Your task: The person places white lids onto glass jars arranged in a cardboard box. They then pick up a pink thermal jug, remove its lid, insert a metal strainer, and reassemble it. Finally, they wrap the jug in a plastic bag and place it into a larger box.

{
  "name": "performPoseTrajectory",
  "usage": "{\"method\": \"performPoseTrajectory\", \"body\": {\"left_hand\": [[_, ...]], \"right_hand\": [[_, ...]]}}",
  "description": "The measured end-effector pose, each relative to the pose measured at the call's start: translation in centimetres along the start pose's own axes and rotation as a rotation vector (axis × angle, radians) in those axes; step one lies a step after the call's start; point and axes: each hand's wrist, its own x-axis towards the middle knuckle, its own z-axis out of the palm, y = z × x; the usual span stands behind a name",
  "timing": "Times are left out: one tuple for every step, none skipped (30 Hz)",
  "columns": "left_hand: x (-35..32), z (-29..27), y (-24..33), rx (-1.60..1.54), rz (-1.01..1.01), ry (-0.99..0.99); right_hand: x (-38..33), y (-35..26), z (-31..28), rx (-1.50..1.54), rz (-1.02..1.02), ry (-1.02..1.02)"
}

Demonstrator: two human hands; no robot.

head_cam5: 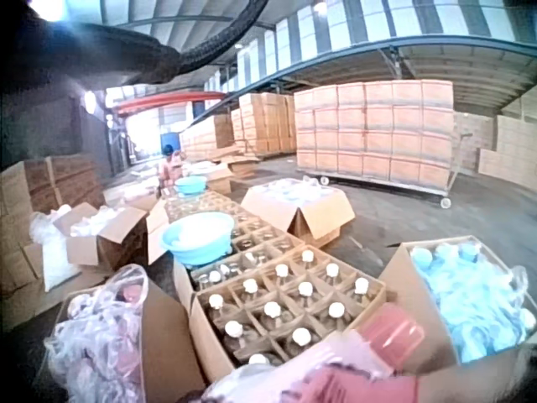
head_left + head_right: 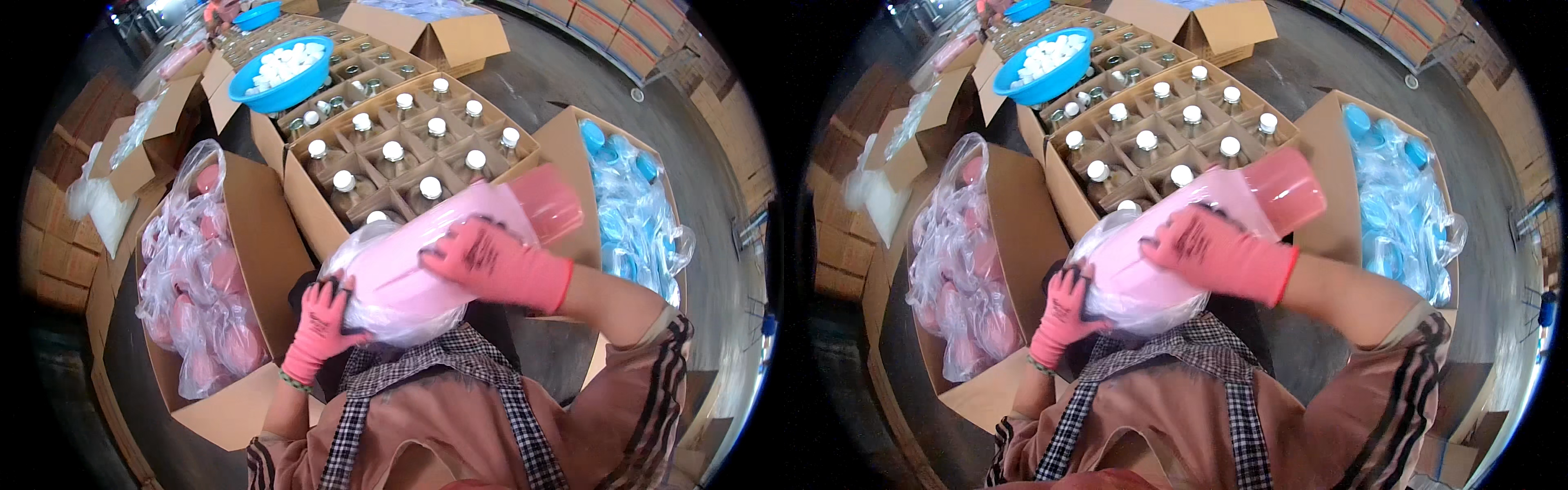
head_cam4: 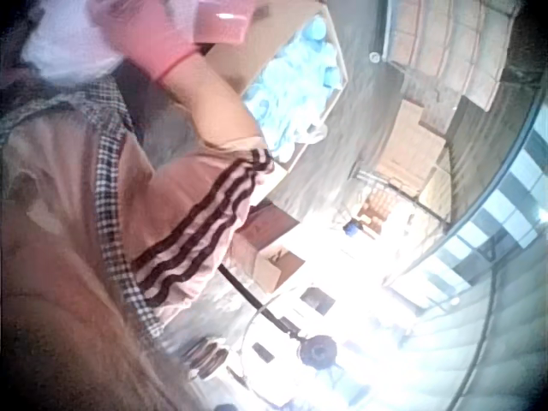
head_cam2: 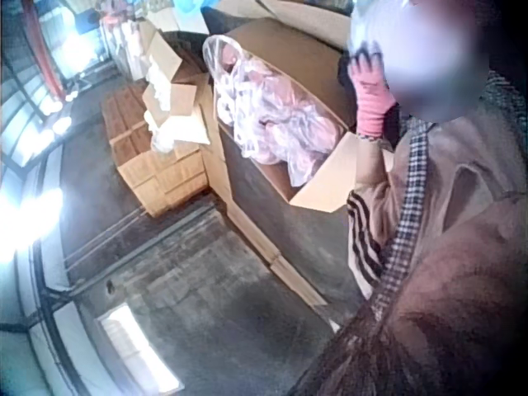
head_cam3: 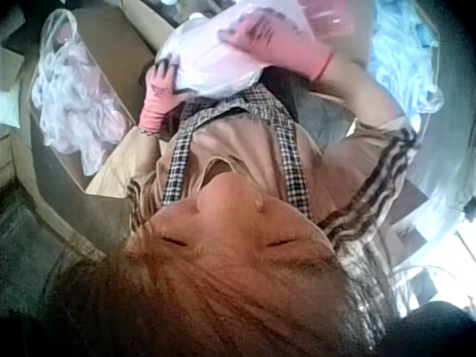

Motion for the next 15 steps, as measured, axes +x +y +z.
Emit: {"method": "performPoseTrajectory", "body": {"left_hand": [[-1.9, 1.1, -2.7, 0.003, -0.001, 0.072], [-2.7, 0.8, -3.7, 0.098, 0.028, 0.165], [-2.9, 0.2, -4.6, 0.122, 0.042, 0.163], [-2.8, -0.2, -5.2, 0.152, 0.012, 0.206], [-3.2, -0.7, -6.2, 0.197, -0.046, 0.254], [-3.6, -0.7, -7.8, 0.203, -0.123, 0.305], [-4.0, -0.8, -9.2, 0.279, -0.229, 0.375], [-4.9, -1.3, -10.6, 0.353, -0.306, 0.403], [-5.2, -1.7, -11.1, 0.423, -0.378, 0.430], [-5.7, -2.0, -11.0, 0.500, -0.393, 0.417], [-5.6, -2.6, -10.6, 0.569, -0.398, 0.404], [-5.8, -2.9, -10.4, 0.644, -0.407, 0.384], [-5.9, -2.5, -10.6, 0.509, -0.472, 0.285], [-6.4, -2.7, -10.7, 0.388, -0.544, 0.179], [-6.9, -2.5, -10.9, 0.261, -0.613, 0.081]], "right_hand": [[-0.3, 1.5, -1.0, 0.029, 0.028, 0.001], [-1.1, 3.0, -1.3, 0.097, 0.039, 0.217], [-1.8, 4.2, -1.7, 0.167, 0.052, 0.431], [-1.8, 5.0, -3.3, 0.144, 0.203, 0.443], [-1.5, 5.8, -5.2, 0.122, 0.343, 0.458], [-1.9, 6.9, -6.5, 0.183, 0.446, 0.560], [-2.2, 7.6, -7.4, 0.247, 0.547, 0.663], [-2.1, 7.8, -7.5, 0.416, 0.590, 0.780], [-2.2, 7.8, -7.7, 0.585, 0.638, 0.894], [-2.2, 7.5, -7.5, 0.672, 0.598, 0.910], [-2.1, 6.8, -6.7, 0.867, 0.593, 0.919], [-1.7, 6.3, -4.9, 0.924, 0.624, 0.875], [-1.2, 5.6, -3.2, 0.979, 0.654, 0.830], [-0.3, 3.8, -2.6, 1.080, 0.645, 0.826], [0.5, 1.5, -2.2, 1.173, 0.634, 0.824]]}}
